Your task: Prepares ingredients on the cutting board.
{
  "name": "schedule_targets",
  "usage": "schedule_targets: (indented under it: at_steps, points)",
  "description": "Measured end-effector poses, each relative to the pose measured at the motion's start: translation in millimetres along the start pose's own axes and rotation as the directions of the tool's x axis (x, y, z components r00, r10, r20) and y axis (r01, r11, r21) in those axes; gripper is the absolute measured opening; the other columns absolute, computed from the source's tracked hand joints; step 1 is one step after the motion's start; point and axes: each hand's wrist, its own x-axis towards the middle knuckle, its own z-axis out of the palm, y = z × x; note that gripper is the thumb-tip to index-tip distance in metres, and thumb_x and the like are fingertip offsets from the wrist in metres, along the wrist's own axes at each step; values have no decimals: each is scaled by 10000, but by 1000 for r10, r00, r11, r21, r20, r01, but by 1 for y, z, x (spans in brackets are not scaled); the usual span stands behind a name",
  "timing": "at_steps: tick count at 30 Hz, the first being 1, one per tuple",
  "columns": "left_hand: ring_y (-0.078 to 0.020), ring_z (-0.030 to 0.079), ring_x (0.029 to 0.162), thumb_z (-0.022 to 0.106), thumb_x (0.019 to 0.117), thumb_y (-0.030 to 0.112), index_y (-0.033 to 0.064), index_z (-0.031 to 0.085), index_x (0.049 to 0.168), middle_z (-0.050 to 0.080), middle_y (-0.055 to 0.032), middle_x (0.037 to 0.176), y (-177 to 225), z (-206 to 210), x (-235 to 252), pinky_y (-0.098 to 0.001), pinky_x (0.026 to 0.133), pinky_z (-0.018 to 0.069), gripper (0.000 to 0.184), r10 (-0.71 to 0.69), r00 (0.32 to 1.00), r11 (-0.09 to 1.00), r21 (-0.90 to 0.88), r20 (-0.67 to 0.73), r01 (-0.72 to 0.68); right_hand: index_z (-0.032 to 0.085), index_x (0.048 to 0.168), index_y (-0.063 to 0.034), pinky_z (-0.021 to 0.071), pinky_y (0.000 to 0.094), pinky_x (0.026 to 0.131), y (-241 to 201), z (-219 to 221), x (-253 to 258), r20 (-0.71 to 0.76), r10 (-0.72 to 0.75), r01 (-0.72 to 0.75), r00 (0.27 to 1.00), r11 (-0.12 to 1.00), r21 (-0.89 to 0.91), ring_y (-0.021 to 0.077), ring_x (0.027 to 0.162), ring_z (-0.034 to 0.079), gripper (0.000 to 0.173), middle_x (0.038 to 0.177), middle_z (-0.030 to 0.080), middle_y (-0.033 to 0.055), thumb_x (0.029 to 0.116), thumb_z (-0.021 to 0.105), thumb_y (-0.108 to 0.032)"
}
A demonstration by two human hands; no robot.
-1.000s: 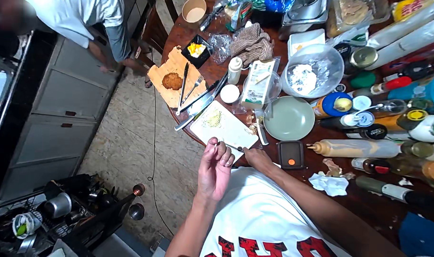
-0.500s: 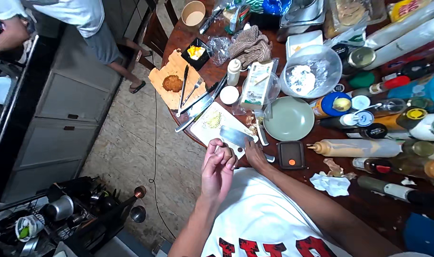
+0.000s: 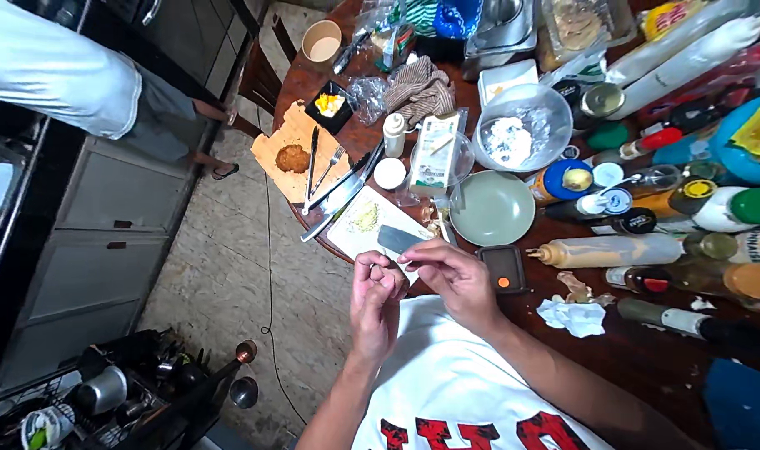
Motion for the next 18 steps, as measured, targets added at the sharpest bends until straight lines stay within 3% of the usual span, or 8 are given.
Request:
schedule_targets:
  at_steps: [4,9,14,18]
  points:
    - [-42,564,732,582,998,127,170,561,1134,567,55,763,2,9,1,-226,729,475,144,21,1000,999,-48,19,-20,770,1088,-18,639,332,884,-26,8,5,-51,-97,97,994,995,-5,190,1013,725,178,1088,743,103,947,754,-126]
    - [-48,611,765,594,999,118,162,550,1163,619,29,801,6,19,0,-232,762,511,175,41,999,994,-106,27,-38,791,1039,-37,629,308,883,-35,10,8,-46,-135,136,990,991,13,178,1020,717,143,1064,743,96,901,794,-73]
    - [-49,631,812,600,1019,160,178,557,1187,655,29,868,5,19,1,-232,789,517,175,80,995,997,-10,53,-80,779,1004,-28,636,317,879,-37,9,9,-60,-141,138,988,990,-40,184,994,730,105,1025,750,94,907,785,-68]
    - [-46,609,792,604,1018,177,183,553,1189,634,40,848,4,17,1,-240,782,509,178,84,996,995,53,38,-86,751,1002,-27,634,300,858,-39,9,9,-42,-128,119,991,979,-168,152,978,719,120,1025,732,73,974,720,-140]
